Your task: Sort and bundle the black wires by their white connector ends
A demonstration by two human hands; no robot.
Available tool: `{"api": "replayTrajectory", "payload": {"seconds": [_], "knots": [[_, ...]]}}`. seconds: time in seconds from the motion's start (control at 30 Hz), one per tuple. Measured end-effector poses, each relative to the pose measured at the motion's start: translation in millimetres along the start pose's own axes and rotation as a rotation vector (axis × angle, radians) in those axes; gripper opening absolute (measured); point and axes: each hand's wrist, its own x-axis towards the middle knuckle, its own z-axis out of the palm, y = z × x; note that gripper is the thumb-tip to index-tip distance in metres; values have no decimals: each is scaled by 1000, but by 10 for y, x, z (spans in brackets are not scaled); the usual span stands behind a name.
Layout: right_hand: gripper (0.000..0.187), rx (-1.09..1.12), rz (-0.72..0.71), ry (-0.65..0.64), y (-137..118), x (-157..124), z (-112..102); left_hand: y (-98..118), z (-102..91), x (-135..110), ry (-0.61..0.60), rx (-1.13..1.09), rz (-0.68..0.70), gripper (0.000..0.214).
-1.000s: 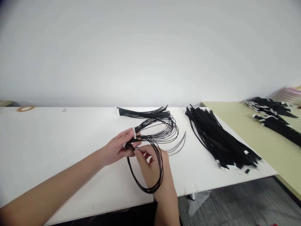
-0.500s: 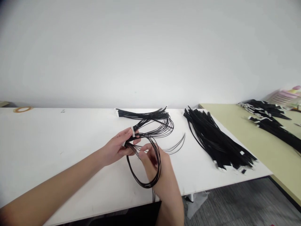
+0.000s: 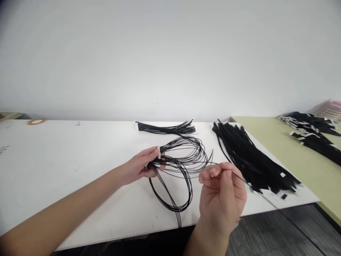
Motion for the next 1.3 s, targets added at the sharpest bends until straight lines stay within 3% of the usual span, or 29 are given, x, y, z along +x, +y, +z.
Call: {"api": "replayTrajectory", "payload": {"seconds": [0.1, 0.2, 0.33, 0.5, 0.6, 0.73, 1.3], "knots": [[8, -81, -107, 221, 50, 15, 53, -10, 3, -1, -29, -39, -31, 28], [16, -41, -147, 296, 11, 34, 37, -13, 11, 0, -17, -109, -7, 26], [10, -12, -50, 139, -68, 13, -7, -19, 16, 4, 14, -141, -2, 26], [6, -516, -214, 98, -62, -107, 46, -45, 1, 10, 20, -117, 2, 27], [8, -741, -154, -29, -62, -164, 84, -57, -11, 13, 12, -93, 0, 26], [13, -899, -146, -70, -61, -181, 87, -53, -8, 8, 19, -78, 2, 27], [18, -983, -124, -66, -14, -152, 81, -38, 30, -2, 19, 3, 25, 30]]}}
